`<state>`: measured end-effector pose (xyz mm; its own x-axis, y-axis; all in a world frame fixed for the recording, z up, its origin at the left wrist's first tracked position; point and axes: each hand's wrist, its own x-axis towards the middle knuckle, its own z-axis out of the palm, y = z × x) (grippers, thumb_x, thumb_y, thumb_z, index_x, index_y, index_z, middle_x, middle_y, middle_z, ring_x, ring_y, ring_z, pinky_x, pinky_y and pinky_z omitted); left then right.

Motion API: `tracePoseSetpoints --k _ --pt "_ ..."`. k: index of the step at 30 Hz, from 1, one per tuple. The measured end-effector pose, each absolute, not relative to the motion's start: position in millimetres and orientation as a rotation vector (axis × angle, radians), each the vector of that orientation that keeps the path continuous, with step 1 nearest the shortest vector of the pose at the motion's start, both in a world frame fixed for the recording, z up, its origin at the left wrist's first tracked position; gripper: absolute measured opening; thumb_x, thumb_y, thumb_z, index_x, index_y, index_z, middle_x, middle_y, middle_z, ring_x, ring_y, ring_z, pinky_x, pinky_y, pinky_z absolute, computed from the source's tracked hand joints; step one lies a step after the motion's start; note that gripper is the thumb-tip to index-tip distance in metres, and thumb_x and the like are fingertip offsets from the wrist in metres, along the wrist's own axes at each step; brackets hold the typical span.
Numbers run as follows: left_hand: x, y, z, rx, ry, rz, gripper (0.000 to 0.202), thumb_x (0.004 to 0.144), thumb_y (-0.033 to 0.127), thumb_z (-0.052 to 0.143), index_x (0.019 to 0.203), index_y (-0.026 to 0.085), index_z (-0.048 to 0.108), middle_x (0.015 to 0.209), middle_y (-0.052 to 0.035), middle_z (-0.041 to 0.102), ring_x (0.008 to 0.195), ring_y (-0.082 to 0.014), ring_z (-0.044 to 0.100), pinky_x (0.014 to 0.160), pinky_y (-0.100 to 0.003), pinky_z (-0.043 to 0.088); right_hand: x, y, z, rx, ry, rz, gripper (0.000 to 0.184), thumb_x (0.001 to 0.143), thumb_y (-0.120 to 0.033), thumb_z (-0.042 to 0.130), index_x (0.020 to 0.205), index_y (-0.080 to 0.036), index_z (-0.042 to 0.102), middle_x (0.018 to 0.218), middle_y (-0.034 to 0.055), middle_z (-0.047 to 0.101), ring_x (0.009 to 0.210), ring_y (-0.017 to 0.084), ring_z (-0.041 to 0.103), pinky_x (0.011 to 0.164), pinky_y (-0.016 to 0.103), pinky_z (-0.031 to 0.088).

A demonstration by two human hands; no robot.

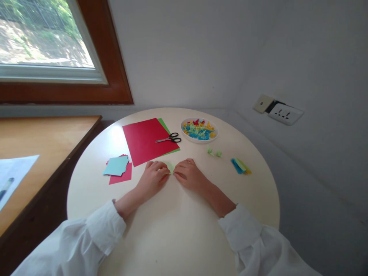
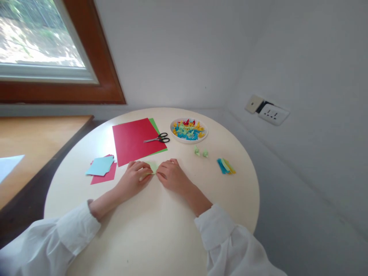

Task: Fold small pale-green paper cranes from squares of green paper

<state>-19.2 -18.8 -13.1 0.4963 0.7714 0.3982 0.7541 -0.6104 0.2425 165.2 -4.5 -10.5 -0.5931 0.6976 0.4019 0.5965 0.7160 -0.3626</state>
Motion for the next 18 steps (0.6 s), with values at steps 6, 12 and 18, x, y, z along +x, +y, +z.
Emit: tracePoseSetpoints --k 6,12,18 --pt "-18.7 -19.4 -8.2 2.52 1.304 0.849 0.022 0.085 0.022 0.046 0.077 0.02 0.066 0.063 -0.0028 0.059 0.069 -0.0166 0.053 0.07 -0.031 0.038 171.3 -2.5 -9.7 -0.993 -2.292 0.323 0.013 0.072 -0.008 0.059 0.076 -0.021 0.061 0.085 0.0022 0.069 0.087 0.017 0.061 0.084 0.034 0.036" --pt "-22.1 -16.5 -12.8 2.335 1.256 0.956 0.015 0.08 0.019 0.051 0.079 0.018 0.066 0.075 -0.0038 0.067 0.075 -0.017 0.058 0.074 -0.032 0.041 177.4 -3.2 -7.4 -0.891 -2.195 0.308 0.014 0.071 -0.007 0.057 0.073 -0.02 0.061 0.083 0.0027 0.07 0.085 0.016 0.063 0.083 0.033 0.038" --pt "-22.2 -14.2 -20.2 2.373 1.289 0.768 0.013 0.079 0.018 0.053 0.082 0.02 0.066 0.091 -0.0028 0.069 0.088 -0.0183 0.061 0.083 -0.036 0.036 176.0 -8.4 -2.5 -0.869 -2.365 0.209 0.015 0.07 -0.004 0.057 0.072 -0.019 0.06 0.075 0.0025 0.069 0.078 0.016 0.061 0.077 0.03 0.039"
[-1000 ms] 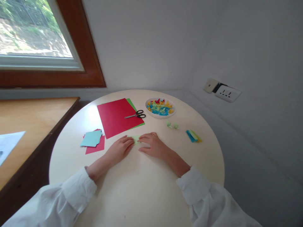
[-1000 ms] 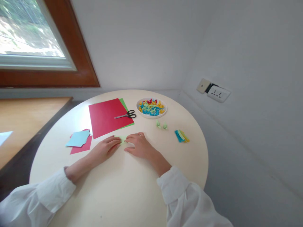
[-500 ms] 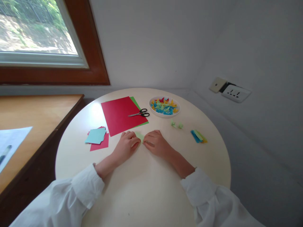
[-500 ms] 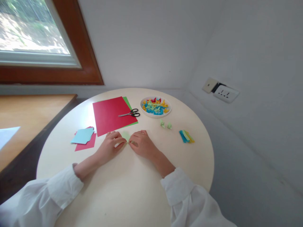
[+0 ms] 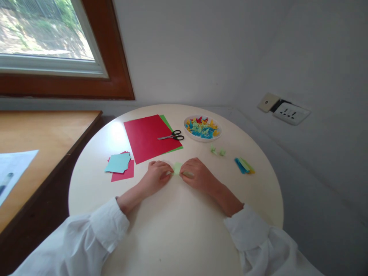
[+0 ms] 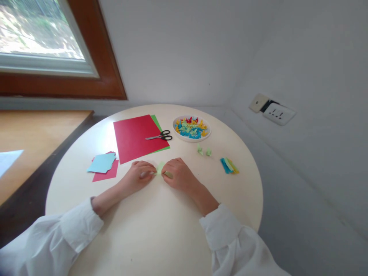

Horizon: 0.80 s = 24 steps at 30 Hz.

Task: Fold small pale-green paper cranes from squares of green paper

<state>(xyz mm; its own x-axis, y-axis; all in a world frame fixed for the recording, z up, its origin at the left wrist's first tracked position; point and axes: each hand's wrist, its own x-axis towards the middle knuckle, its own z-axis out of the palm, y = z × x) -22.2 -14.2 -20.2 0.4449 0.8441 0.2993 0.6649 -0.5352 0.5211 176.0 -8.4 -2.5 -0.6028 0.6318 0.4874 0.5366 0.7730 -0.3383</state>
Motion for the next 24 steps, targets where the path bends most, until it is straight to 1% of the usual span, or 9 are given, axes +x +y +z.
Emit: tracePoseSetpoints --k 3,6,9,11,14,16,18,21,24 --pt "-20.3 -20.3 -18.8 2.454 1.33 0.707 0.014 0.08 0.021 0.054 0.085 0.021 0.067 0.098 -0.0042 0.067 0.093 -0.0195 0.059 0.086 -0.038 0.033 175.2 -9.9 -1.3 -0.931 -2.507 0.166 0.014 0.073 -0.004 0.056 0.071 -0.018 0.061 0.072 0.0031 0.067 0.073 0.016 0.059 0.071 0.03 0.039" --pt "-18.4 -27.3 -15.3 2.506 1.37 0.631 0.016 0.083 0.021 0.051 0.082 0.02 0.068 0.095 -0.0048 0.065 0.089 -0.0195 0.057 0.085 -0.04 0.031 174.4 -11.0 -0.2 -0.98 -2.552 0.206 0.012 0.075 -0.006 0.057 0.072 -0.017 0.062 0.073 0.0039 0.067 0.073 0.016 0.058 0.071 0.029 0.039" --pt "-17.3 -31.1 -11.6 2.52 1.385 0.579 0.02 0.085 0.021 0.048 0.08 0.019 0.067 0.091 -0.0041 0.066 0.085 -0.0187 0.057 0.082 -0.039 0.03 174.6 -11.8 1.0 -0.998 -2.522 0.346 0.011 0.075 -0.006 0.058 0.072 -0.016 0.063 0.075 0.0037 0.067 0.075 0.016 0.057 0.074 0.029 0.04" --pt "-17.3 -31.9 -9.0 2.532 1.376 0.562 0.021 0.086 0.02 0.046 0.079 0.019 0.067 0.09 -0.0039 0.067 0.086 -0.0188 0.057 0.083 -0.039 0.029 175.5 -12.1 2.2 -1.041 -2.446 0.488 0.01 0.076 -0.008 0.058 0.072 -0.016 0.063 0.075 0.0036 0.066 0.074 0.015 0.057 0.074 0.028 0.042" --pt "-18.9 -32.5 -4.7 2.538 1.349 0.551 0.022 0.087 0.019 0.044 0.08 0.018 0.065 0.088 -0.0032 0.068 0.087 -0.0189 0.057 0.084 -0.04 0.028 177.0 -12.3 5.0 -1.13 -2.305 0.678 0.009 0.078 -0.012 0.056 0.074 -0.015 0.064 0.075 0.0035 0.066 0.071 0.013 0.057 0.068 0.025 0.042" --pt "-21.0 -33.6 -2.0 2.509 1.341 0.553 0.023 0.087 0.019 0.041 0.081 0.019 0.063 0.083 -0.0022 0.069 0.085 -0.0179 0.059 0.084 -0.04 0.028 177.6 -12.3 7.2 -1.159 -2.258 0.765 0.012 0.08 -0.013 0.054 0.073 -0.014 0.064 0.074 0.0032 0.065 0.068 0.013 0.056 0.064 0.024 0.041" --pt "-23.2 -35.5 0.0 2.465 1.333 0.561 0.022 0.088 0.018 0.039 0.084 0.018 0.061 0.08 -0.0017 0.068 0.081 -0.0167 0.059 0.084 -0.039 0.03 177.6 -11.9 8.7 -1.183 -2.229 0.822 0.015 0.08 -0.014 0.052 0.072 -0.013 0.064 0.073 0.0027 0.064 0.067 0.012 0.054 0.063 0.023 0.04" --pt "-25.2 -39.6 1.6 2.422 1.329 0.573 0.023 0.087 0.014 0.035 0.088 0.018 0.058 0.082 -0.0027 0.067 0.078 -0.0159 0.06 0.085 -0.039 0.031 177.2 -10.7 8.7 -1.246 -2.17 0.855 0.018 0.08 -0.016 0.051 0.067 -0.013 0.062 0.068 0.0008 0.061 0.064 0.012 0.052 0.06 0.023 0.038" --pt "-25.2 -44.2 2.8 2.425 1.314 0.541 0.023 0.085 0.011 0.034 0.091 0.018 0.056 0.089 -0.0046 0.067 0.085 -0.0178 0.059 0.087 -0.04 0.032 176.8 -9.6 6.9 -1.295 -2.118 0.885 0.019 0.079 -0.019 0.052 0.063 -0.014 0.06 0.063 -0.0006 0.059 0.061 0.011 0.05 0.057 0.022 0.036"
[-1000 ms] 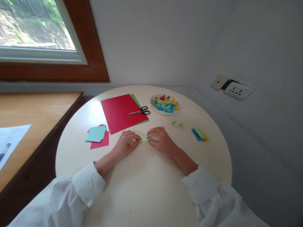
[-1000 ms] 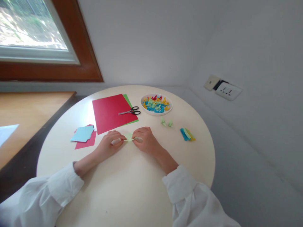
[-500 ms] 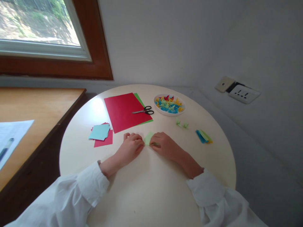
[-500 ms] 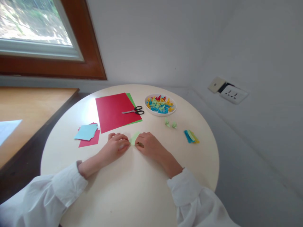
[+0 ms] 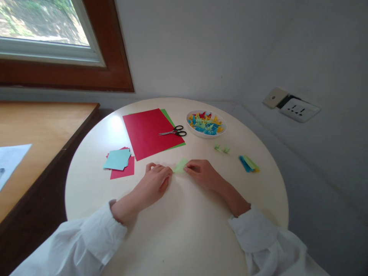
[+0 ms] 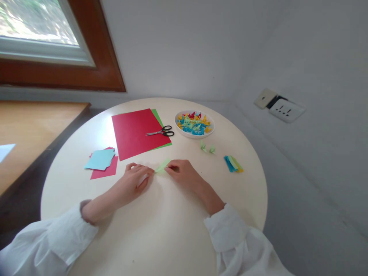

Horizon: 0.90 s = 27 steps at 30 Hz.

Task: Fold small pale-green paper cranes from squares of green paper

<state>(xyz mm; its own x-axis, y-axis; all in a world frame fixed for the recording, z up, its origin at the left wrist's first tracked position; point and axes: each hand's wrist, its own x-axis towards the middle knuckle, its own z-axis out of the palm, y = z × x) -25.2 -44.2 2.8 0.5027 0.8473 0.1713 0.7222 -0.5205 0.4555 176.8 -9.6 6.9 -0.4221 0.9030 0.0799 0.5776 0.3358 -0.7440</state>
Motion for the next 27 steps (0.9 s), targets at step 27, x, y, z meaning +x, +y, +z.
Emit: tracePoseSetpoints --k 27 --pt "-6.5 -74.0 -2.6 2.872 1.483 0.413 0.036 0.088 0.018 0.04 0.122 0.01 0.049 0.123 -0.0176 0.053 0.115 -0.0306 0.046 0.096 -0.048 0.032 162.8 -5.7 -9.7 -1.364 -2.095 0.471 0.011 0.079 -0.014 0.053 0.07 -0.018 0.058 0.071 0.0039 0.062 0.068 0.015 0.056 0.064 0.026 0.043"
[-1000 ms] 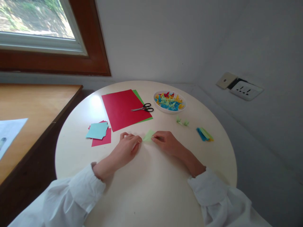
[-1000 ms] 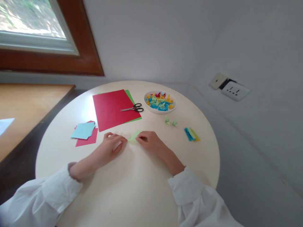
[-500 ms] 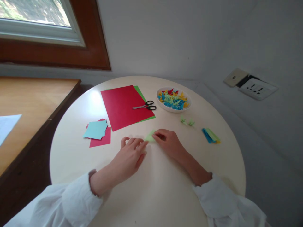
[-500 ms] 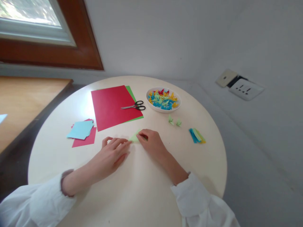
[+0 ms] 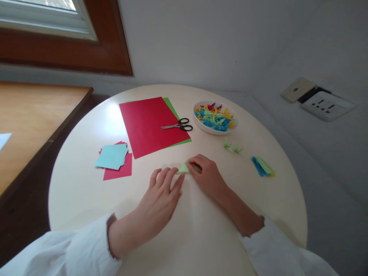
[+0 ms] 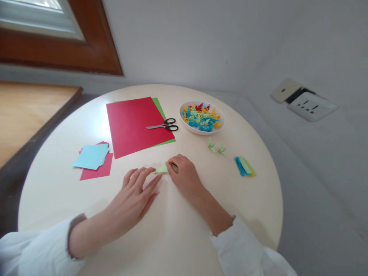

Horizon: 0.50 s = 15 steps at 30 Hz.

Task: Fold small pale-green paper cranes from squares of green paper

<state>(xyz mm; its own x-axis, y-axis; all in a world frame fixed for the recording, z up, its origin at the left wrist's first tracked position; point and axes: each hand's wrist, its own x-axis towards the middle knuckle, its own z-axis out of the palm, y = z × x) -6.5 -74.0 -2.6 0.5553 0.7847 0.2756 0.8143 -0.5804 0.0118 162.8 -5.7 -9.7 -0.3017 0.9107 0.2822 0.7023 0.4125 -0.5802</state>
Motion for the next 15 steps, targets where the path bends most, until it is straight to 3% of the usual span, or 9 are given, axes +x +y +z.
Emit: tracePoseSetpoints --k 4,15 --pt "0.0 -80.1 -9.3 -2.646 -1.192 -0.403 0.039 0.088 0.022 0.04 0.124 0.008 0.048 0.129 -0.015 0.053 0.122 -0.029 0.044 0.106 -0.045 0.023 163.4 -6.9 -9.2 -1.358 -2.103 0.459 0.012 0.08 -0.014 0.052 0.07 -0.017 0.058 0.071 0.0043 0.062 0.067 0.015 0.056 0.064 0.026 0.043" --pt "5.4 -96.7 0.7 -2.711 -1.187 -0.302 0.045 0.089 0.035 0.038 0.129 0.016 0.044 0.125 -0.017 0.056 0.124 -0.0319 0.044 0.104 -0.053 0.023 162.8 -13.0 -3.9 -1.336 -2.127 0.44 0.012 0.08 -0.015 0.052 0.069 -0.019 0.057 0.068 0.0028 0.063 0.065 0.015 0.058 0.062 0.025 0.045"
